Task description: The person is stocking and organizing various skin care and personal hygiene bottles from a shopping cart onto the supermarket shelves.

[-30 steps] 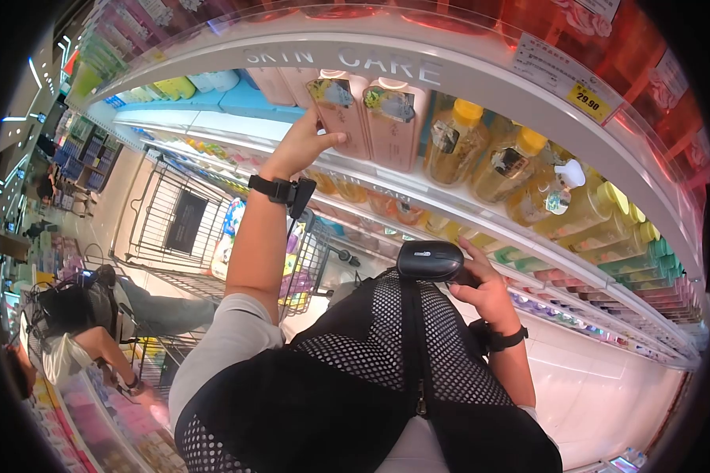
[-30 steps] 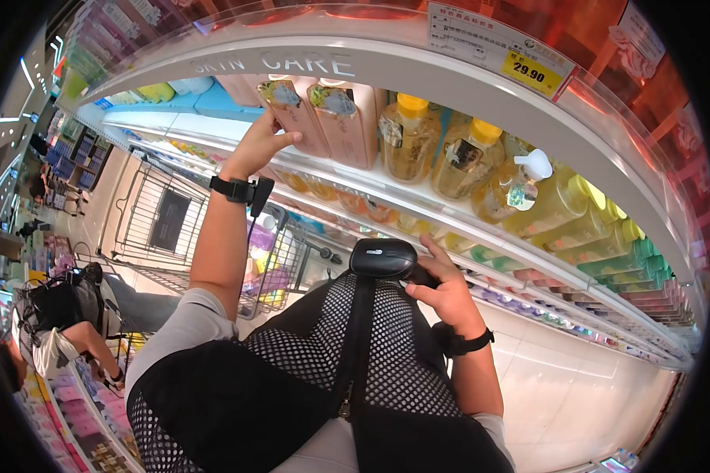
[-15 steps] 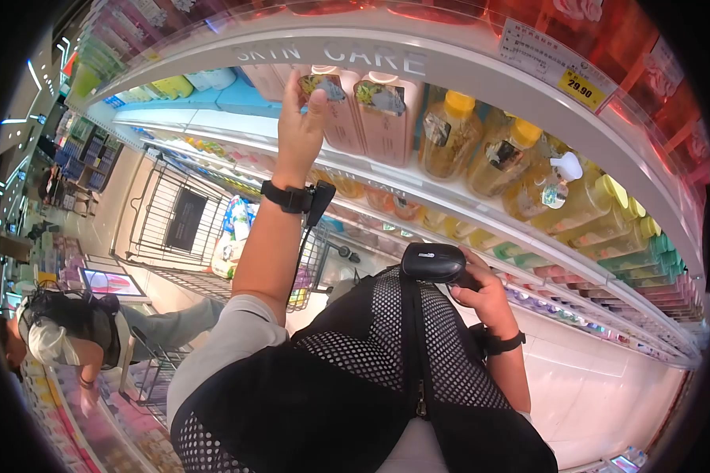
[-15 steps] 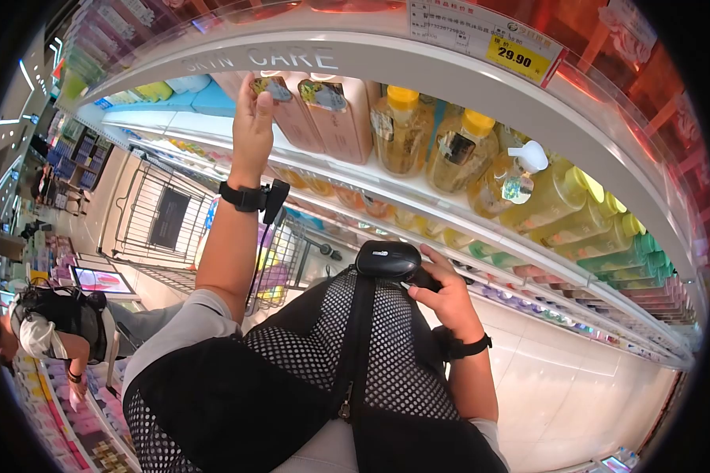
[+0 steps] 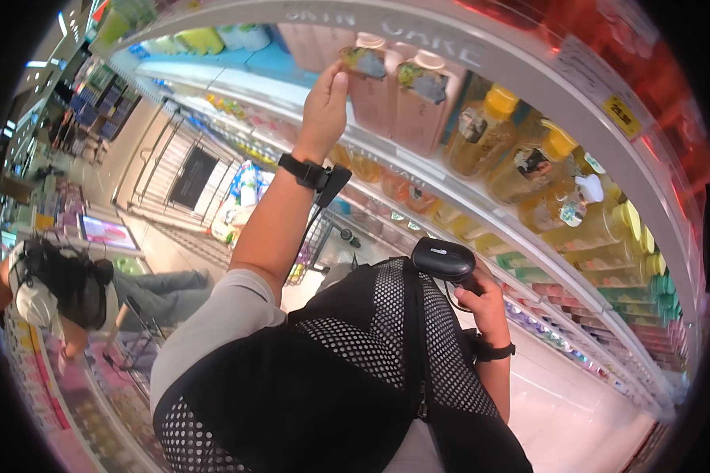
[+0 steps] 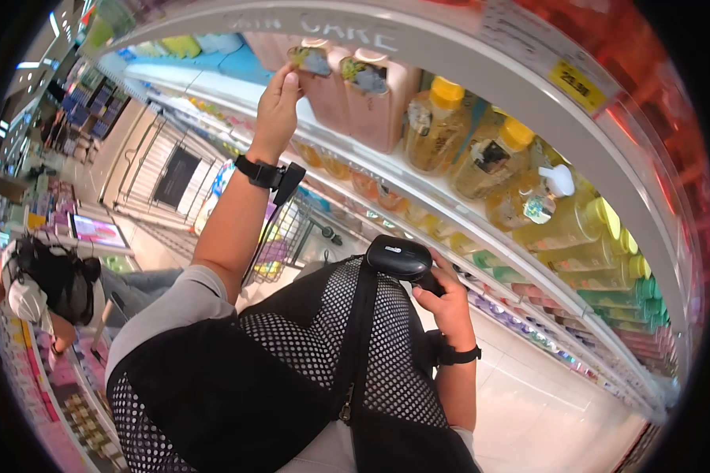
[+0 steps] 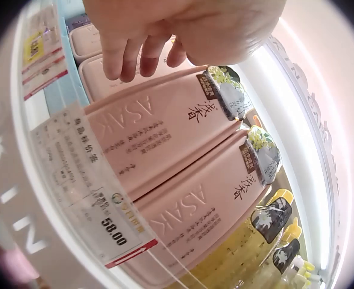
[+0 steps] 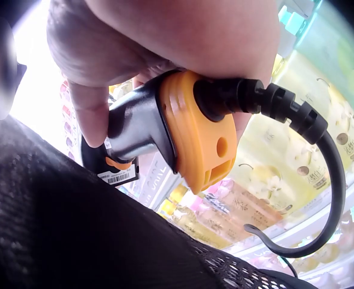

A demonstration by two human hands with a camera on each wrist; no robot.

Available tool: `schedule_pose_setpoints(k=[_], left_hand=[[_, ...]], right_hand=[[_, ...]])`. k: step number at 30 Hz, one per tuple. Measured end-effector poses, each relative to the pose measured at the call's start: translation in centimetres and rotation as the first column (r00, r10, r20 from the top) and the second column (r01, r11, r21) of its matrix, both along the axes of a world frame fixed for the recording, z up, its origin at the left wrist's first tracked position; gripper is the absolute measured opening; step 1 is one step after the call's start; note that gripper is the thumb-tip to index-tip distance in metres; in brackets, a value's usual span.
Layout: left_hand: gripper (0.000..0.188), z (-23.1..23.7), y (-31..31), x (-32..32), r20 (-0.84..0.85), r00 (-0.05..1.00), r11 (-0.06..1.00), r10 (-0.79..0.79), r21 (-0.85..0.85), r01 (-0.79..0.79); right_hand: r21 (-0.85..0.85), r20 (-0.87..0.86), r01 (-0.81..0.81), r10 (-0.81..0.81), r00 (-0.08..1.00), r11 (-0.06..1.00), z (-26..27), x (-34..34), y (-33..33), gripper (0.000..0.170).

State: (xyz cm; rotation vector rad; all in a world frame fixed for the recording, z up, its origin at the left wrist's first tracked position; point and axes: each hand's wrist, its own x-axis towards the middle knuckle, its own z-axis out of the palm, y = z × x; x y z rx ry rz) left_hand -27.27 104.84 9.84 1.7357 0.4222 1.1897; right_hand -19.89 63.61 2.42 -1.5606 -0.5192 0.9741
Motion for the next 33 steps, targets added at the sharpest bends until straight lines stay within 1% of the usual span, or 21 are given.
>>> schedule_pose_setpoints(k=[1,3,4,5,7,8,10,11,12,14,15,17,18,20,21,23,26,28,30,32,33], left_hand=[[0.040,-0.2,-0.5,-0.8,0.027,0.999,1.000,0.029,-0.013,-0.028],[0.037,-1.9,-0.9,-2.8,-0.013,0.989,0.988,0.149,-0.029,-0.149],[0.035,-2.6,-1.4,-3.8,-0.014,0.979,0.978,0.205,-0.044,-0.205],[0.031,-4.3,-1.6,-4.8,-0.047,0.956,0.957,0.289,-0.021,-0.290],[0.029,-7.9,-3.2,-7.9,-0.185,0.917,0.934,0.352,0.011,-0.356],[0.028,-9.8,-4.0,-9.4,-0.239,0.901,0.931,0.362,0.049,-0.361],[0.029,-14.4,-5.4,-12.5,-0.367,0.852,0.920,0.372,0.026,-0.391],[0.031,-15.1,-6.4,-14.1,-0.500,0.776,0.907,0.384,0.048,-0.418],[0.031,-16.1,-7.0,-15.8,-0.503,0.769,0.899,0.395,0.039,-0.436],[0.032,-18.6,-7.7,-18.9,-0.630,0.712,0.873,0.312,-0.106,-0.476],[0.032,-19.8,-7.5,-20.5,-0.630,0.709,0.865,0.316,-0.115,-0.488],[0.041,-22.3,-6.7,-23.6,-0.762,0.555,0.788,0.334,-0.097,-0.607],[0.041,-23.9,-6.1,-25.1,-0.763,0.555,0.782,0.332,-0.106,-0.614],[0.051,-27.1,-4.2,-27.7,-0.862,0.431,0.637,0.265,-0.179,-0.749],[0.051,-28.1,-3.2,-28.8,-0.863,0.433,0.632,0.260,-0.187,-0.752],[0.059,-29.3,-1.7,-30.4,-0.912,0.368,0.531,0.178,-0.226,-0.817],[0.063,-29.9,0.3,-31.8,-0.934,0.328,0.515,0.141,-0.214,-0.830],[0.063,-31.9,2.1,-33.1,-0.933,0.334,0.502,0.134,-0.226,-0.835],[0.058,-32.9,3.7,-33.8,-0.933,0.327,0.456,0.150,-0.228,-0.860],[0.063,-34.0,5.7,-34.2,-0.929,0.347,0.429,0.130,-0.263,-0.864],[0.065,-34.4,6.6,-34.4,-0.935,0.337,0.407,0.114,-0.265,-0.874]], right_hand=[[-0.021,-0.007,-0.046,0.046,0.999,0.999,0.0,0.0,0.1,0.042],[-0.001,-0.111,-0.022,0.022,0.994,1.000,-0.1,-0.2,0.5,0.043],[-0.018,-0.118,-0.069,0.066,0.991,0.997,-0.6,-0.2,0.7,0.043],[-0.045,-0.126,-0.052,0.046,0.991,0.998,-1.2,-0.2,0.7,0.043],[-0.117,-0.090,-0.024,0.014,0.996,0.993,-2.1,-0.4,1.3,0.042],[-0.131,-0.094,-0.059,0.047,0.994,0.990,-2.4,-0.3,1.6,0.042],[-0.227,-0.144,-0.045,0.013,0.989,0.973,-3.3,-0.2,2.2,0.035],[-0.236,-0.145,-0.068,0.034,0.989,0.969,-4.0,0.0,2.3,0.035],[-0.272,-0.149,-0.087,0.048,0.988,0.958,-5.0,0.3,2.4,0.029],[-0.315,-0.150,-0.115,0.071,0.986,0.942,-6.6,0.3,2.7,0.023],[-0.337,-0.140,-0.114,0.069,0.988,0.935,-7.2,0.2,3.0,0.019],[-0.407,-0.143,-0.118,0.064,0.988,0.906,-7.7,0.1,3.6,0.013],[-0.416,-0.140,-0.124,0.071,0.988,0.901,-8.0,0.0,3.9,0.013],[-0.468,-0.127,-0.111,0.058,0.990,0.876,-9.2,-0.2,4.4,0.011],[-0.476,-0.123,-0.114,0.062,0.990,0.872,-9.7,-0.4,4.6,0.011],[-0.491,-0.074,-0.130,0.108,0.991,0.861,-10.5,-0.6,5.1,0.011],[-0.554,-0.099,-0.097,0.050,0.994,0.827,-10.5,-1.4,6.0,0.012],[-0.577,-0.125,-0.088,0.018,0.992,0.812,-10.9,-1.8,6.2,0.011],[-0.673,-0.025,-0.063,0.063,0.998,0.737,-10.2,-2.6,6.9,0.011],[-0.741,0.051,-0.078,0.172,0.984,0.667,-8.8,-3.6,7.8,0.012],[-0.742,0.022,-0.075,0.136,0.990,0.666,-8.8,-3.9,7.7,0.012]])
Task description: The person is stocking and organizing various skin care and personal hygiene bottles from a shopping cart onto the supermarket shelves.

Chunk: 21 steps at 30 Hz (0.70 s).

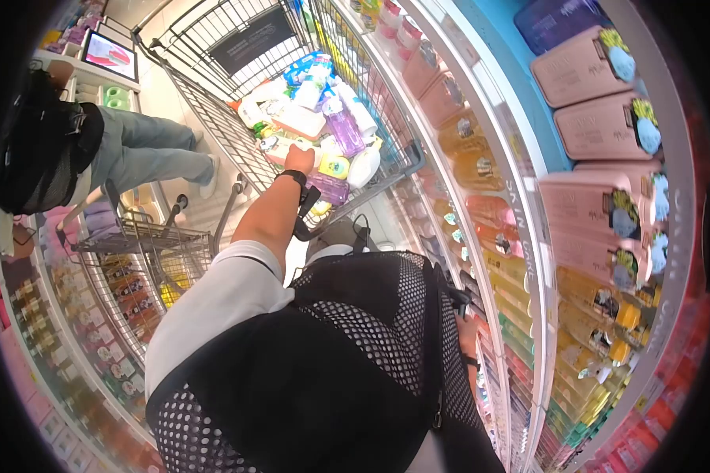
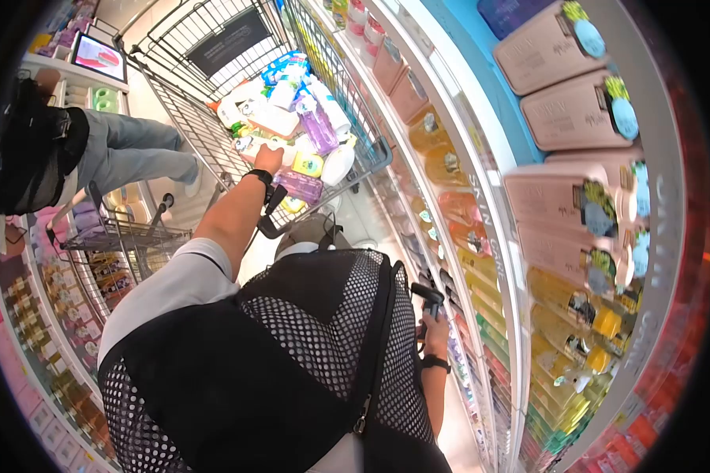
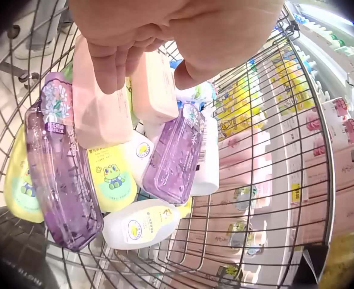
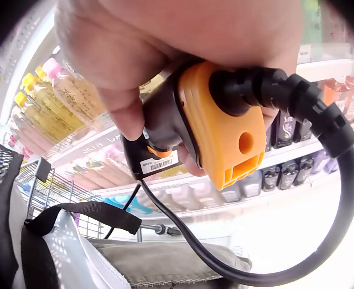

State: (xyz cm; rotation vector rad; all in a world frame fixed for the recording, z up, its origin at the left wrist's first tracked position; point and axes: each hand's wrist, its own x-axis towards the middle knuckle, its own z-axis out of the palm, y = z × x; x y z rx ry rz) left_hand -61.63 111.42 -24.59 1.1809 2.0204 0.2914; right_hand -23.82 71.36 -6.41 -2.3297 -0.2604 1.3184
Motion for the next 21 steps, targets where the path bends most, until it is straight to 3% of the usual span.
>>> schedule_pose_setpoints(k=[3,5,7,9,10,12,17,18,19,21], left_hand=[[0.071,-2.1,2.6,-0.4,-0.003,0.999,0.998,0.054,-0.038,-0.054],[0.077,-3.2,4.3,-0.4,0.038,0.981,0.981,0.191,-0.037,-0.189],[0.079,-8.3,6.7,-1.4,0.072,0.970,0.972,0.231,-0.069,-0.227],[0.062,-13.5,7.9,-2.2,0.260,0.916,0.950,0.306,-0.024,-0.310],[0.055,-14.0,8.4,-1.6,0.334,0.841,0.900,0.426,-0.060,-0.432],[0.054,-15.4,9.5,-1.1,0.309,0.807,0.862,0.503,-0.115,-0.493],[0.063,-21.2,12.6,-1.1,0.149,0.705,0.720,0.693,-0.122,-0.683],[0.076,-15.4,13.3,-0.4,-0.010,0.721,0.696,0.693,-0.255,-0.672],[0.076,-15.2,13.5,-0.7,-0.013,0.722,0.696,0.691,-0.256,-0.671],[0.083,-15.5,13.7,-1.9,0.015,0.824,0.820,0.567,-0.099,-0.563]], right_hand=[[-0.062,-0.005,0.050,-0.051,0.999,0.997,1.1,-1.4,0.4,0.012],[-0.183,-0.027,0.027,-0.032,0.999,0.983,1.4,-1.6,0.4,0.013],[-0.167,0.030,-0.005,0.010,1.000,0.986,1.1,-2.1,-0.5,0.014],[-0.228,0.026,0.064,-0.059,0.998,0.972,2.3,-3.3,0.5,0.014],[-0.249,0.049,0.052,-0.041,0.998,0.967,2.7,-3.8,0.9,0.015],[-0.337,0.049,0.001,0.017,0.999,0.942,3.6,-4.2,1.9,0.016],[-0.332,0.026,0.038,-0.031,0.999,0.942,3.7,-5.2,2.1,0.018],[-0.355,0.024,0.002,0.006,1.000,0.935,3.8,-5.3,2.3,0.018],[-0.373,0.022,-0.033,0.044,0.999,0.927,3.7,-5.3,2.7,0.019],[-0.357,0.031,-0.031,0.045,0.999,0.934,3.7,-5.3,2.7,0.018]])
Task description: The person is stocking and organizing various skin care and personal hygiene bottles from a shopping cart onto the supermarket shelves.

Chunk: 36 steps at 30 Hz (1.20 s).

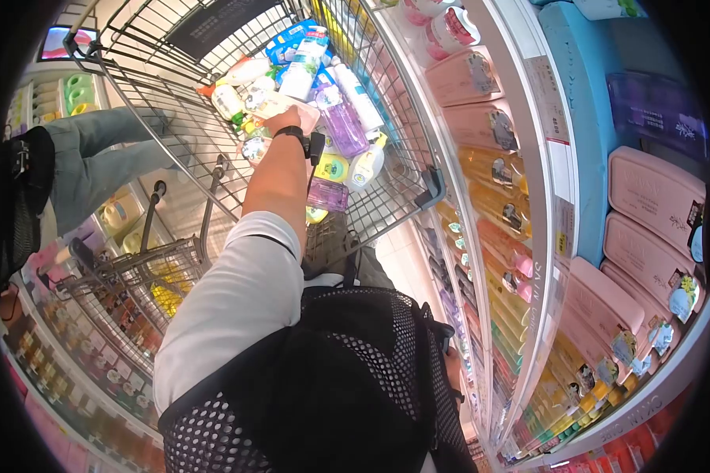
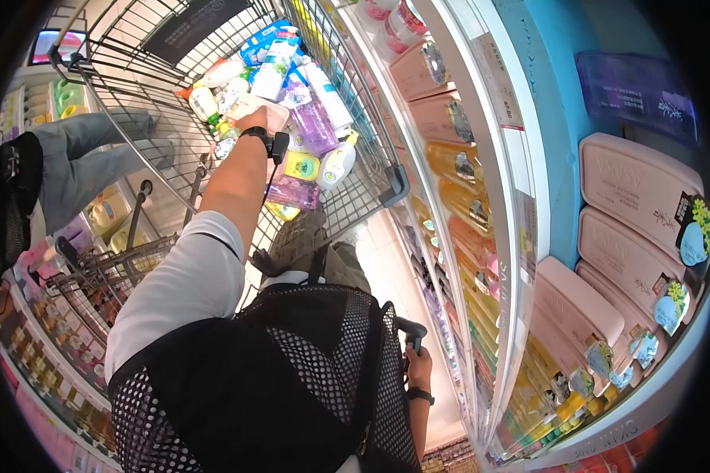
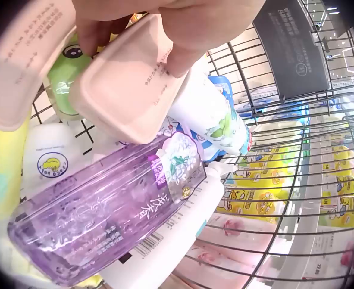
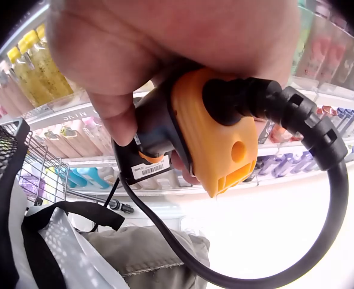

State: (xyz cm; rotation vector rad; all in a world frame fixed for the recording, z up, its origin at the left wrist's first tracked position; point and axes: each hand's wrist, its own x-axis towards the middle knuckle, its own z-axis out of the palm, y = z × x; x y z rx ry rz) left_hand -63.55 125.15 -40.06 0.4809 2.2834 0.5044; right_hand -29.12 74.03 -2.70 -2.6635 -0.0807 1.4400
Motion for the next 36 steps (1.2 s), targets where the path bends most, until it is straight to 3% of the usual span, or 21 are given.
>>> schedule_pose_setpoints(k=[1,4,5,6,8,9,12,14,16,17,19,20,22,24,25,27,29,32,36], left_hand=[[0.083,-0.2,0.3,-0.6,0.001,1.000,1.000,-0.003,-0.003,0.003],[0.087,-0.3,1.0,-2.0,0.181,0.964,0.979,0.197,-0.090,-0.183],[0.079,-0.2,1.0,-1.9,0.184,0.945,0.963,0.271,-0.054,-0.266],[0.079,0.9,0.8,-1.9,0.181,0.947,0.964,0.266,-0.055,-0.260],[0.064,3.4,0.2,-2.4,0.364,0.906,0.969,0.215,0.034,-0.244],[0.047,3.2,0.4,-2.5,0.323,0.911,0.961,0.258,0.011,-0.276],[0.050,7.1,-0.9,-1.3,0.427,0.864,0.911,0.267,0.179,-0.371],[0.041,9.9,-1.7,-0.9,0.490,0.823,0.860,0.286,0.248,-0.446],[0.042,11.4,-2.3,-1.3,0.529,0.847,0.812,0.052,0.471,-0.344],[0.046,13.1,-2.6,-1.4,0.492,0.870,0.799,-0.044,0.540,-0.265],[0.048,17.8,-3.3,-1.2,0.436,0.876,0.801,-0.205,0.589,-0.106],[0.052,17.1,-3.4,-1.9,0.382,0.889,0.772,-0.253,0.633,-0.052],[0.052,24.6,-4.4,0.5,0.417,0.773,0.619,-0.478,0.784,-0.041],[0.051,30.3,-5.0,2.2,0.266,0.750,0.525,-0.605,0.842,0.124],[0.053,33.7,-5.3,3.5,0.264,0.696,0.474,-0.668,0.872,0.125],[0.059,38.9,-6.5,6.0,0.269,0.600,0.417,-0.753,0.901,0.119],[0.059,43.5,-7.8,8.8,0.211,0.440,0.290,-0.873,0.949,0.120],[0.066,47.9,-8.4,12.9,0.085,0.232,0.135,-0.969,0.968,0.211],[0.069,52.6,-9.5,20.2,-0.090,0.054,-0.082,-0.995,0.988,0.133]], right_hand=[[0.021,0.009,-0.001,0.001,1.000,1.000,-0.1,0.0,-0.1,0.018],[0.007,0.028,0.004,-0.004,1.000,1.000,1.3,-0.8,1.2,0.016],[0.002,0.027,0.010,-0.010,1.000,1.000,1.4,-0.9,1.1,0.016],[-0.004,0.019,0.031,-0.031,0.999,0.999,1.4,-1.0,0.9,0.016],[-0.003,0.009,0.055,-0.055,0.998,0.998,1.2,-1.2,0.6,0.016],[-0.027,0.003,0.054,-0.054,0.999,0.998,1.0,-1.1,0.4,0.016],[-0.034,-0.018,0.043,-0.044,0.999,0.999,0.5,-0.8,-0.4,0.017],[-0.019,-0.034,0.035,-0.035,0.999,0.999,0.0,-0.2,-0.8,0.018],[0.048,-0.026,0.008,-0.006,1.000,0.999,-0.7,0.1,-1.2,0.019],[-0.007,-0.039,0.005,-0.005,0.999,1.000,-0.1,0.0,0.0,0.018],[0.027,-0.079,0.101,-0.099,0.992,0.995,-1.7,0.9,-1.6,0.024],[0.059,-0.082,0.127,-0.122,0.989,0.990,-3.0,1.6,-3.1,0.026],[0.036,-0.105,0.129,-0.124,0.987,0.991,-4.5,2.8,-4.4,0.023],[0.028,-0.100,0.071,-0.068,0.993,0.997,-5.0,3.6,-4.0,0.024],[0.046,-0.089,0.060,-0.056,0.994,0.997,-5.2,4.0,-4.0,0.032],[0.082,-0.077,0.061,-0.055,0.995,0.995,-6.1,5.0,-4.3,0.033],[0.103,-0.071,0.059,-0.052,0.996,0.993,-6.8,5.9,-4.5,0.034],[0.169,-0.054,0.087,-0.079,0.995,0.982,-6.7,6.6,-4.7,0.033],[0.233,-0.054,0.184,-0.176,0.983,0.955,-8.2,7.0,-7.0,0.032]])
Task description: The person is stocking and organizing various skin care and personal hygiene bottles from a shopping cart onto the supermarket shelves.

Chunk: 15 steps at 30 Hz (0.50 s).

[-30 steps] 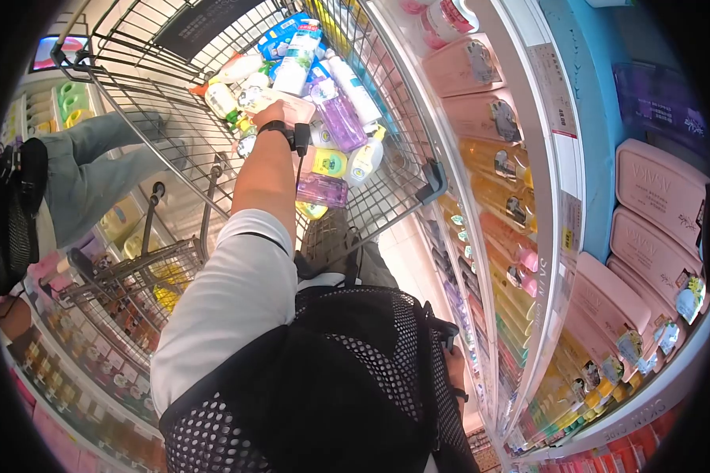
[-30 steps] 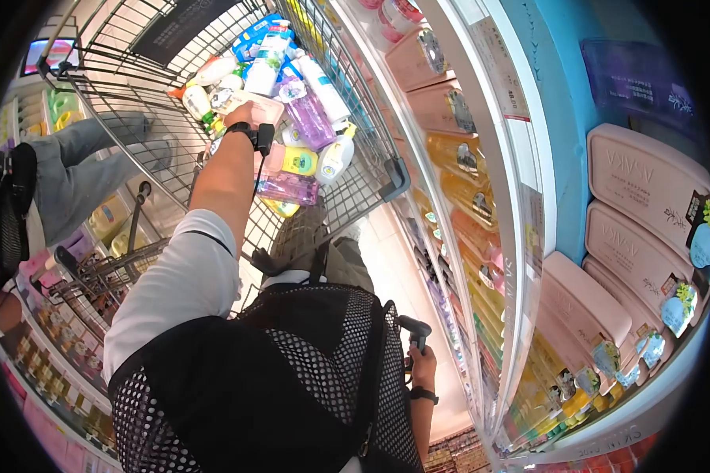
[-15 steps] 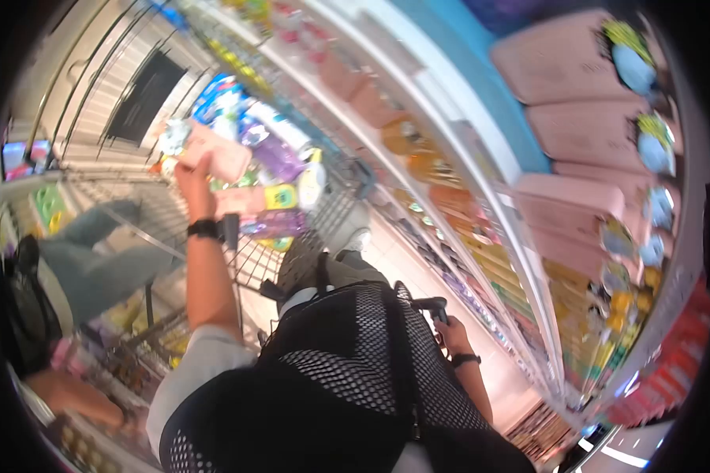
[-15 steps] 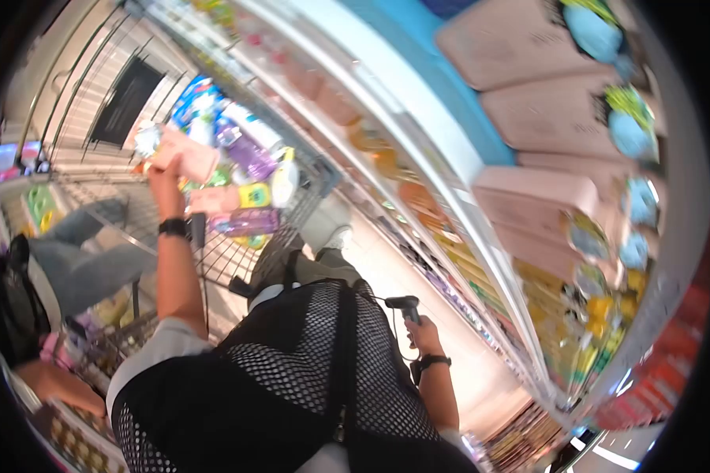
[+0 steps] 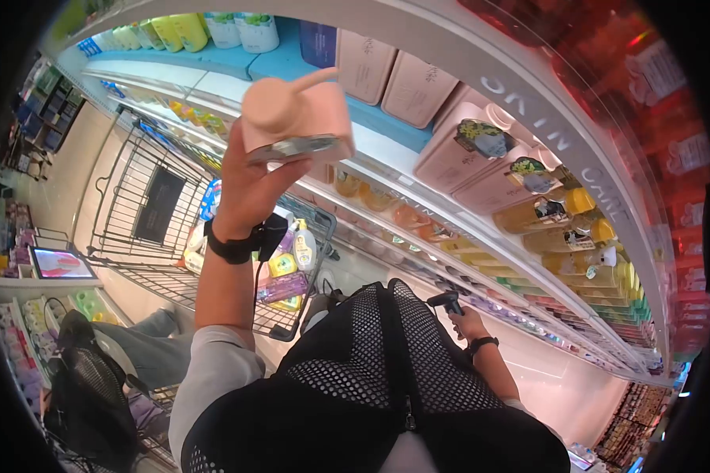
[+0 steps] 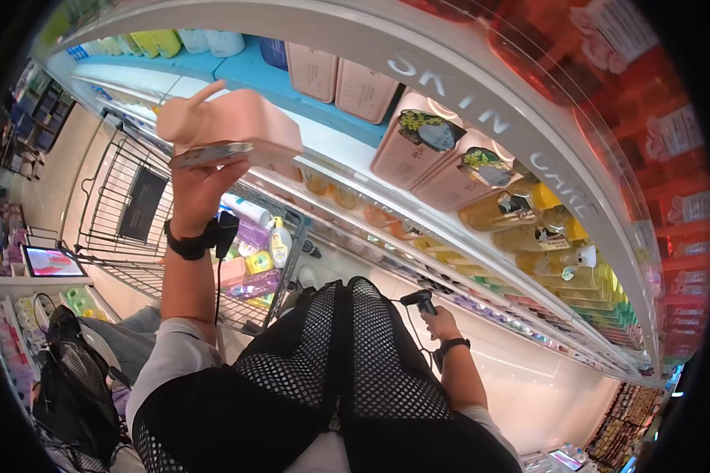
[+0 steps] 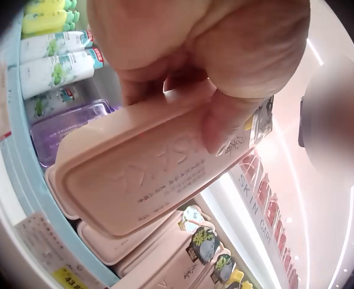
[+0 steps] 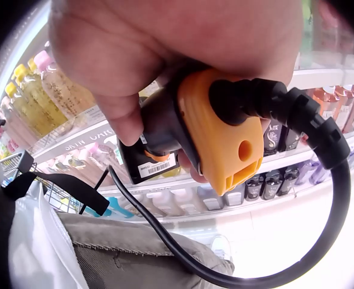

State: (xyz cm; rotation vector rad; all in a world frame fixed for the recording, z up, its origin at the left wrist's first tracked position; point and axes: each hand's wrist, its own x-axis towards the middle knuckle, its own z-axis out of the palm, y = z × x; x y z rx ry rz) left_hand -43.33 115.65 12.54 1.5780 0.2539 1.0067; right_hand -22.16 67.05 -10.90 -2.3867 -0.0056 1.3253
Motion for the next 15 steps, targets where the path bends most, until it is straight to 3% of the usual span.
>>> schedule_pose_setpoints(k=[2,5,15], left_hand=[[0.068,0.1,0.1,2.3,-0.013,0.998,0.998,-0.055,0.006,0.055],[0.065,0.2,0.3,5.1,-0.044,0.965,0.966,-0.258,0.015,0.259],[0.067,-1.3,1.7,10.1,-0.176,0.898,0.915,-0.403,-0.061,0.399]], right_hand=[[0.038,0.008,0.044,-0.045,0.999,0.998,-0.5,-0.4,-1.3,0.033],[0.069,-0.008,0.128,-0.128,0.992,0.989,-1.2,-1.2,-3.5,0.032],[0.022,0.000,0.250,-0.250,0.968,0.968,-2.9,-4.6,-7.5,0.033]])
